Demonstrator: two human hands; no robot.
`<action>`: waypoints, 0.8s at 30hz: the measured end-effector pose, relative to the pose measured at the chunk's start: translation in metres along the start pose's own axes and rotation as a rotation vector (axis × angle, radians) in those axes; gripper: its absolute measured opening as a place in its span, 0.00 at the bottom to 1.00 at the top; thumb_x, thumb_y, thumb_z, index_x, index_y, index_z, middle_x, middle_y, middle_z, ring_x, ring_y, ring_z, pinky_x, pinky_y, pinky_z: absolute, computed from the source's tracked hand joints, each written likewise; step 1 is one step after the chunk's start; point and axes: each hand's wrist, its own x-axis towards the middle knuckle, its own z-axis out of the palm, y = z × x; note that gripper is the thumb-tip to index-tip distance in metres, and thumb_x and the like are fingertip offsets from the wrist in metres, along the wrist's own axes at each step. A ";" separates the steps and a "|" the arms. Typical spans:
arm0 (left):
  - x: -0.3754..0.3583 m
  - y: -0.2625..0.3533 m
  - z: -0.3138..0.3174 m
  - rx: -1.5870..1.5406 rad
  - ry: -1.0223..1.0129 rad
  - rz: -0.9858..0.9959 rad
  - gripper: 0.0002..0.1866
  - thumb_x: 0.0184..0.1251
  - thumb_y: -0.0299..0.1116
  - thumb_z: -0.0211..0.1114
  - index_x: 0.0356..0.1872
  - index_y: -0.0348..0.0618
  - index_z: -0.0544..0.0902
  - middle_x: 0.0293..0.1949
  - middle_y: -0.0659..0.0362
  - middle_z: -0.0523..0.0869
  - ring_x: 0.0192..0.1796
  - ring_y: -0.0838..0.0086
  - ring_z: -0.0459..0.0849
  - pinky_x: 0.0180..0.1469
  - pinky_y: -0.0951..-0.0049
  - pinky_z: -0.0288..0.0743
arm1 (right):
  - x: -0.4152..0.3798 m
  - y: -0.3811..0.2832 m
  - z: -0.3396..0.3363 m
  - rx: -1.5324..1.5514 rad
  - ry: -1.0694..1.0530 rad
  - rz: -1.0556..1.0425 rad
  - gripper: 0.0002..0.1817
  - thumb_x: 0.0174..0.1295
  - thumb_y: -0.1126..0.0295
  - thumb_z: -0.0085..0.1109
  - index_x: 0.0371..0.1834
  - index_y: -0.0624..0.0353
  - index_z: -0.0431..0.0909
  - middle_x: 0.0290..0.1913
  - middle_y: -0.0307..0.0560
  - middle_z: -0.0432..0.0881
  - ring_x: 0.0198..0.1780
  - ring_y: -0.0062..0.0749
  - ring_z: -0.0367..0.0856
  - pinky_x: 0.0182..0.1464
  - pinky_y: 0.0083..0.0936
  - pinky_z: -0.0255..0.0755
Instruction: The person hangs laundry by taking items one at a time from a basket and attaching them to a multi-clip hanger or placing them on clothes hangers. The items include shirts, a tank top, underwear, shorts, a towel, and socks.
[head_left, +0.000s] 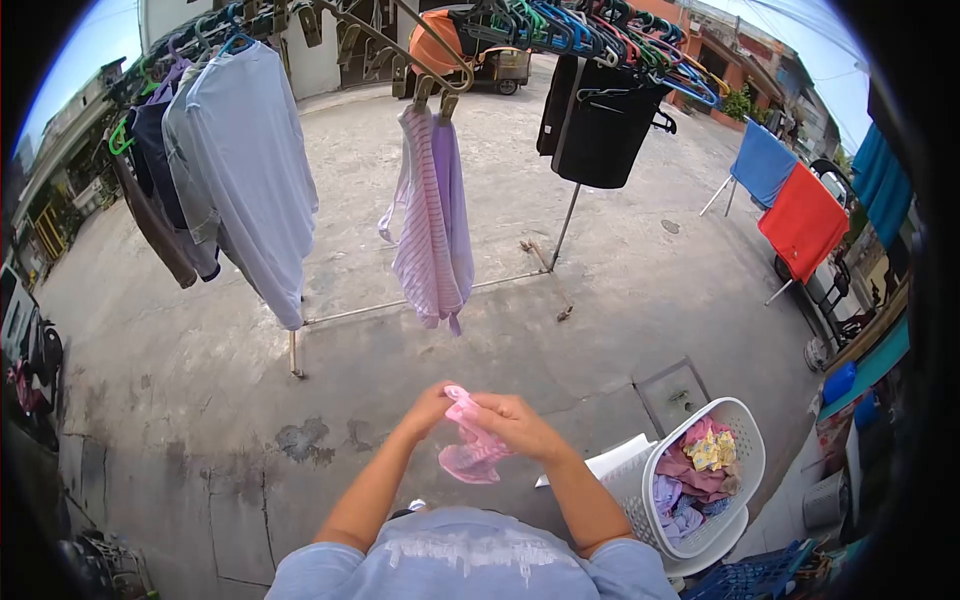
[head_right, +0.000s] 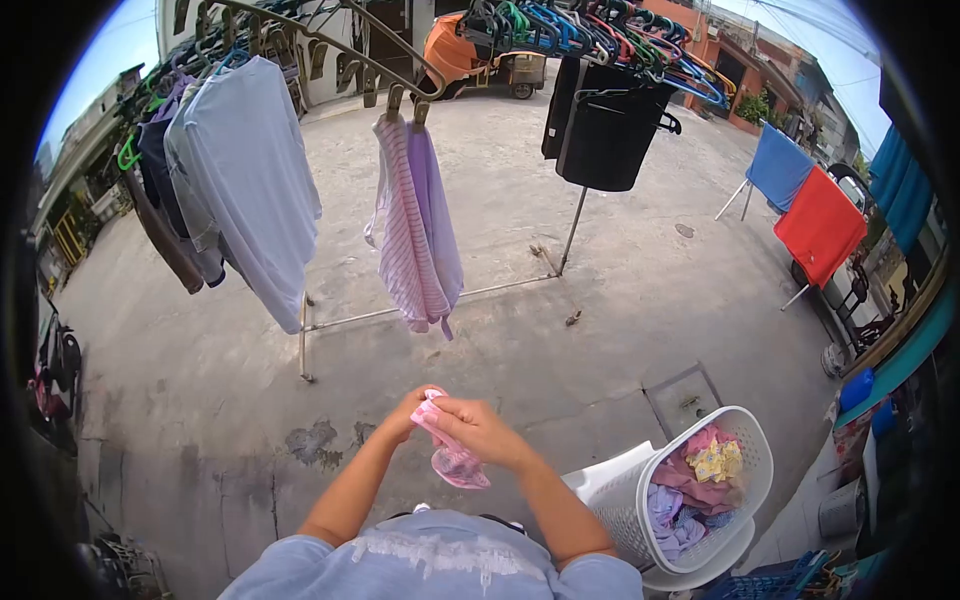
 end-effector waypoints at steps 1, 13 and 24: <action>-0.008 -0.002 -0.016 0.004 0.114 0.046 0.13 0.53 0.30 0.58 0.42 0.41 0.79 0.37 0.62 0.81 0.41 0.77 0.77 0.44 0.76 0.70 | 0.005 0.008 -0.001 0.020 0.110 -0.081 0.11 0.65 0.66 0.50 0.41 0.63 0.78 0.32 0.34 0.77 0.32 0.14 0.71 0.36 0.15 0.66; -0.055 0.119 -0.063 -0.253 0.176 0.176 0.23 0.58 0.29 0.57 0.57 0.43 0.67 0.37 0.62 0.82 0.39 0.78 0.79 0.45 0.77 0.69 | 0.055 0.057 -0.039 0.280 0.588 -0.169 0.10 0.63 0.66 0.54 0.41 0.60 0.73 0.33 0.38 0.80 0.35 0.18 0.75 0.40 0.17 0.66; -0.127 -0.226 -0.054 -0.064 0.559 -0.759 0.11 0.52 0.17 0.56 0.34 0.47 0.75 0.32 0.60 0.80 0.35 0.72 0.79 0.39 0.77 0.72 | -0.038 0.404 -0.012 0.177 0.298 0.587 0.14 0.53 0.76 0.56 0.44 0.63 0.77 0.37 0.43 0.81 0.38 0.27 0.77 0.39 0.28 0.71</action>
